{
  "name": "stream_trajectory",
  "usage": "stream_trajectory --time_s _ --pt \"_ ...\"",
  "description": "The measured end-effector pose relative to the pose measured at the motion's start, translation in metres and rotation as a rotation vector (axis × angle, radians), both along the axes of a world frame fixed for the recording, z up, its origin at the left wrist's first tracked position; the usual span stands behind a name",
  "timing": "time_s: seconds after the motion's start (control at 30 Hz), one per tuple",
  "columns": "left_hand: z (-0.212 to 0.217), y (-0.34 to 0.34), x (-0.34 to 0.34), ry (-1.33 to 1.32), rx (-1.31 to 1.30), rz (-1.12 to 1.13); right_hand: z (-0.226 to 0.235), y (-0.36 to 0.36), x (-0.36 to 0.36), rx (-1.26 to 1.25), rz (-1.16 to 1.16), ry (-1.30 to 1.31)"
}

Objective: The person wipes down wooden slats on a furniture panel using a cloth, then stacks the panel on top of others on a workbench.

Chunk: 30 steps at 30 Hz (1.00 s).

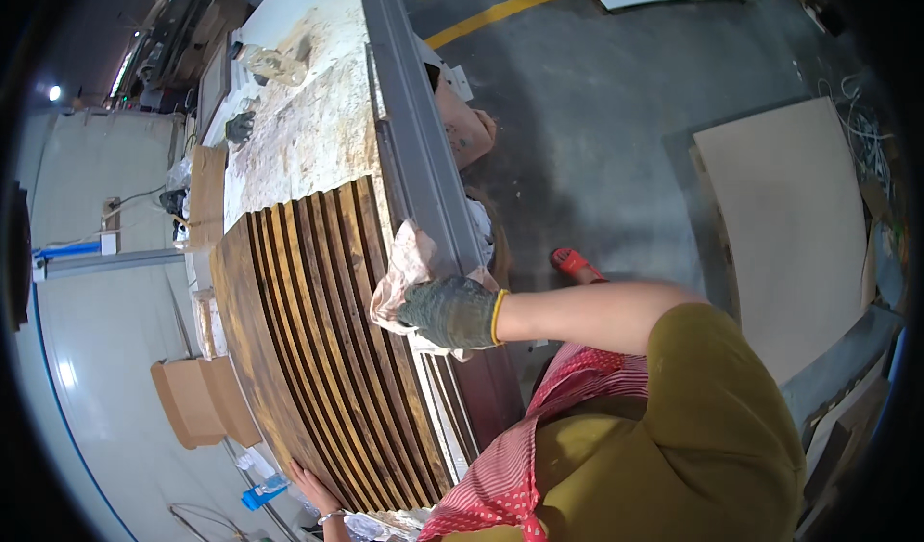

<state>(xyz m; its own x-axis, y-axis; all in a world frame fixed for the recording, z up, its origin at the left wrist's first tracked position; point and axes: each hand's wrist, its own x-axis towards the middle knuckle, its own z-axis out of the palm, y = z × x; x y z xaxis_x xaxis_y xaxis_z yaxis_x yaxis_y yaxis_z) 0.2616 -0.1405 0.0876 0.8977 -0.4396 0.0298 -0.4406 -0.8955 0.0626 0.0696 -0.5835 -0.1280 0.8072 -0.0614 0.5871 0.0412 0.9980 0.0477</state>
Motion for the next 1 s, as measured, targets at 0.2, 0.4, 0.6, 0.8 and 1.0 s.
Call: stream_trajectory --time_s 0.2,0.4,0.6,0.8,1.0 --pt "0.001 -0.006 -0.003 0.012 0.011 -0.013 0.015 -0.064 -0.010 0.172 0.254 0.431" --pt "0.007 -0.015 -0.012 0.023 0.029 -0.005 0.049 -0.128 0.031 -0.180 0.151 -0.033" --pt "0.006 -0.004 -0.010 0.036 0.042 0.030 0.078 -0.175 0.049 -2.174 -1.541 0.482" --pt "0.004 -0.019 -0.004 -0.014 0.045 -0.054 0.117 -0.107 0.001 -2.398 -1.117 0.749" --pt "0.004 -0.001 -0.004 -0.029 0.034 -0.054 0.062 0.011 -0.020 -3.561 -2.938 0.880"
